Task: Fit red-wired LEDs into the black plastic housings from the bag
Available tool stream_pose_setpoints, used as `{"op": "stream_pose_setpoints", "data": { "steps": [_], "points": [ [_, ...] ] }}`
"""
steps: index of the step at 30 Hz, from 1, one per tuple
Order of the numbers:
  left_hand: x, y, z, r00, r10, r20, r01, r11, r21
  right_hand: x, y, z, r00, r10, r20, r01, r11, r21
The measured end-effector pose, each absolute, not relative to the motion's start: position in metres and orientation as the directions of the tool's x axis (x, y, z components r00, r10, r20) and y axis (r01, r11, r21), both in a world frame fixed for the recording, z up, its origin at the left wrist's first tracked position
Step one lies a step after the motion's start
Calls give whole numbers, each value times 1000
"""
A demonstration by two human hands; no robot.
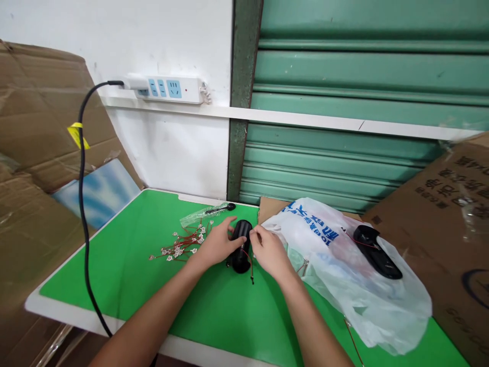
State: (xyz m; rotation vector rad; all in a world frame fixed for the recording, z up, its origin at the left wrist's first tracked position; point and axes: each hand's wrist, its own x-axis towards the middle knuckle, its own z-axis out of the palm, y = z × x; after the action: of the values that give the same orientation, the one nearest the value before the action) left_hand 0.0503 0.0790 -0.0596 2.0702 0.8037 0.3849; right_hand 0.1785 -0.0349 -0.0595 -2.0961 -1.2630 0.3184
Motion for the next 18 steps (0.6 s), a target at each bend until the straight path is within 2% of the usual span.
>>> {"op": "stream_pose_setpoints", "data": {
  "steps": [4, 7, 10, 13, 15, 18],
  "points": [
    [52, 81, -58, 813, 581, 37, 174, -302, 937, 182, -38, -61, 540, 793, 282, 648, -178, -741],
    [53, 80, -52, 778, 628, -21, 100, -92, 991, 183, -38, -58, 620, 688, 376, 568, -64, -820],
    [54, 78, -46, 730, 669, -140, 68, 133, 989, 181, -35, -57, 686, 645, 336, 402, 48, -914],
    [54, 77, -40, 722, 642, -259, 66, 308, 949, 177, -33, -58, 666, 693, 276, 283, 108, -953],
    [54, 76, -37, 727, 630, -273, 53, 344, 937, 176, -33, -58, 630, 731, 262, 267, 113, -957],
    [54, 77, -36, 712, 651, -264, 55, 323, 945, 176, -34, -58, 591, 737, 327, 379, 104, -920]
  ]
}}
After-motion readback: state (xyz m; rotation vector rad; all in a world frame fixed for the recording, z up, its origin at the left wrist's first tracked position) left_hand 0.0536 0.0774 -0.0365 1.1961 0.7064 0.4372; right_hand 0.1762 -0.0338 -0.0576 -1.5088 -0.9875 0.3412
